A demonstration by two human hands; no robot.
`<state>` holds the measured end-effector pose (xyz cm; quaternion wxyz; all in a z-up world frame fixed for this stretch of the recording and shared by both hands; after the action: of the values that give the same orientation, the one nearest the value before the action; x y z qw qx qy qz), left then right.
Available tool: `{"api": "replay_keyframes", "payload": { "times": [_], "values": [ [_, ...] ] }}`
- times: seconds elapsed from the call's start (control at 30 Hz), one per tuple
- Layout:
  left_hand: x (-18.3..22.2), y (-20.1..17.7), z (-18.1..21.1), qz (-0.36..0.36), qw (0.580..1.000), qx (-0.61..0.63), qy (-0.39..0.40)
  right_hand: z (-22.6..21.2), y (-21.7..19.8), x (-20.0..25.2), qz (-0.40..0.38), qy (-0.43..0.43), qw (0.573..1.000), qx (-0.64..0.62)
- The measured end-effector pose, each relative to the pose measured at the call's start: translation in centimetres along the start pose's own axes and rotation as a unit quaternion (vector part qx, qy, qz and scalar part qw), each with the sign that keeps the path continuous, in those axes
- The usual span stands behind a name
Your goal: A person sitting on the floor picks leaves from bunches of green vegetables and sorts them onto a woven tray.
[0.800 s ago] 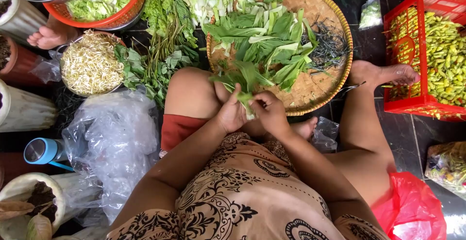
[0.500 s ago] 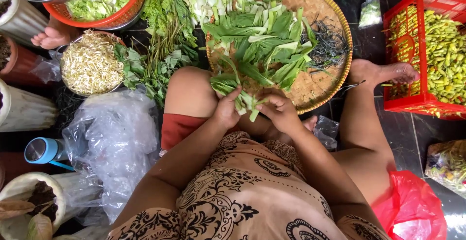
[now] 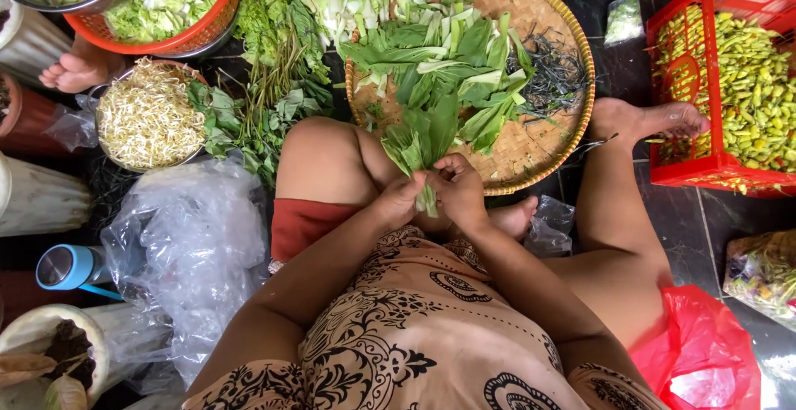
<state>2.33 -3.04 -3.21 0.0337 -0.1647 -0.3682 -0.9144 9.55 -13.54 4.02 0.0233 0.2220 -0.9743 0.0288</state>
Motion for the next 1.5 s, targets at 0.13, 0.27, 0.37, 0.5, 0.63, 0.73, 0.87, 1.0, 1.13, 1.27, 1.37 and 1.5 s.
{"api": "replay_keyframes", "payload": {
  "times": [0.13, 0.27, 0.37, 0.5, 0.63, 0.73, 0.87, 1.0, 1.13, 1.27, 1.37, 1.5],
  "values": [
    [0.6, 0.1, 1.0, 0.055, 0.998, -0.034, 0.009, 1.4, -0.2, -0.1, 0.001, -0.017, 1.0, 0.001],
    [0.0, 0.3, 2.5, 0.115, 0.983, 0.145, -0.016, -1.5, -0.3, 1.9, 0.012, -0.057, 0.998, -0.038],
    [0.8, 2.1, 4.4, 0.129, 0.956, 0.26, -0.046, -6.1, 0.7, 3.7, -0.003, -0.172, 0.984, 0.037],
    [-1.2, 3.0, 0.4, 0.093, 0.964, 0.233, -0.085, -5.0, 1.6, 3.5, 0.038, -0.303, 0.927, 0.217],
    [1.3, 6.5, 2.4, 0.144, 0.964, 0.22, -0.033, -6.1, 1.1, 3.7, 0.064, -0.359, 0.895, 0.257],
    [1.9, 6.2, 4.2, 0.181, 0.955, 0.236, 0.004, -6.2, 0.3, 3.9, 0.031, -0.351, 0.915, 0.195],
    [2.1, 4.5, 4.0, 0.205, 0.966, 0.148, -0.047, -4.3, -0.4, 4.1, -0.061, -0.209, 0.96, 0.175],
    [2.7, 5.3, 4.5, 0.191, 0.974, 0.092, -0.083, -4.0, 0.2, 4.2, -0.15, -0.076, 0.971, 0.17],
    [0.7, 2.2, 1.0, 0.2, 0.971, 0.047, -0.125, -2.2, -0.8, 3.9, -0.176, -0.07, 0.951, 0.243],
    [-1.0, 1.0, 0.0, 0.188, 0.959, -0.131, -0.167, -1.2, -2.1, 3.5, -0.084, 0.048, 0.995, 0.019],
    [-2.2, 2.0, 0.0, 0.171, 0.958, -0.17, -0.157, -0.3, -2.9, 2.9, -0.02, 0.029, 0.999, -0.029],
    [-0.2, 6.8, 1.8, 0.148, 0.971, -0.141, -0.123, 2.1, -4.5, 1.4, 0.042, 0.002, 0.997, -0.068]
  ]
}}
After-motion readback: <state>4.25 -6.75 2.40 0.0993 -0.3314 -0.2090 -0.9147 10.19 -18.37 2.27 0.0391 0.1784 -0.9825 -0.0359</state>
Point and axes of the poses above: each hand's wrist, its own x-axis away from the middle knuckle, its own y-axis out of the palm, z = x × y, the point moved 4 cm from there along -x, towards the middle knuckle, and after that the axes turned 8 degrees about -y, right-handed, at the moved point
